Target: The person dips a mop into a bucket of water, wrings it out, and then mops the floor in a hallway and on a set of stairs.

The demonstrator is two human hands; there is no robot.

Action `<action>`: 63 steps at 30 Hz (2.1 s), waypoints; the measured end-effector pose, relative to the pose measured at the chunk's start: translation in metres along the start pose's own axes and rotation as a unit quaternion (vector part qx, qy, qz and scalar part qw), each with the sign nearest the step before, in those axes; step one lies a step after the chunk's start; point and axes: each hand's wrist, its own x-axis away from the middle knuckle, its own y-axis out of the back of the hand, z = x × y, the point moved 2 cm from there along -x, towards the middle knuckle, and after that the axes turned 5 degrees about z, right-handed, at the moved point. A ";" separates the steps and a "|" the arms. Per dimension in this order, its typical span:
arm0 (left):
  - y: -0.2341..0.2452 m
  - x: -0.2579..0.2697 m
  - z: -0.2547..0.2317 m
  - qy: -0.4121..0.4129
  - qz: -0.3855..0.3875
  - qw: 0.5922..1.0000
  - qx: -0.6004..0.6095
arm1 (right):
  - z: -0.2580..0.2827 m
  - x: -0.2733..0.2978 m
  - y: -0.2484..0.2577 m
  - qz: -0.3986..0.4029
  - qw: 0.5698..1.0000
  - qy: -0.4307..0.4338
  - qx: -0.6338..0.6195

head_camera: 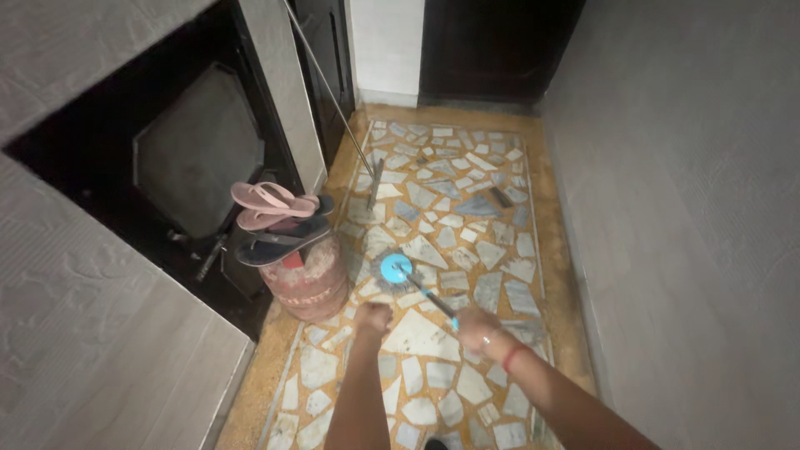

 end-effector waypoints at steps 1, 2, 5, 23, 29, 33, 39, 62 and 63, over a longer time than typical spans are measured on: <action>-0.006 0.000 -0.010 -0.013 0.003 1.000 0.010 | 0.009 -0.007 0.005 0.007 1.000 -0.014 -0.013; -0.010 0.001 -0.019 -0.011 0.003 1.000 0.009 | 0.016 -0.014 0.009 0.012 0.999 -0.027 -0.027; -0.018 0.009 -0.043 -0.023 0.025 0.999 0.035 | 0.043 -0.033 0.010 -0.085 0.996 -0.039 0.011; 0.058 0.034 -0.064 0.002 0.043 0.999 0.018 | 0.089 -0.097 0.064 -0.065 0.995 -0.064 -0.037; 0.054 0.040 -0.060 -0.008 0.061 0.998 0.003 | 0.047 -0.088 0.040 -0.073 0.994 -0.071 -0.028; 0.039 0.040 -0.055 -0.006 0.075 0.997 -0.002 | 0.024 -0.100 0.026 -0.096 0.989 -0.104 0.028; 0.013 0.022 -0.047 -0.057 0.128 0.990 0.002 | -0.016 -0.017 0.040 -0.034 0.994 -0.078 0.067; 0.019 0.054 0.029 -0.050 0.258 0.961 0.090 | 0.032 0.144 -0.031 -0.164 0.969 -0.186 -0.005; 0.021 0.056 0.029 -0.027 0.219 0.974 0.045 | 0.034 0.136 -0.027 -0.179 0.969 -0.170 0.002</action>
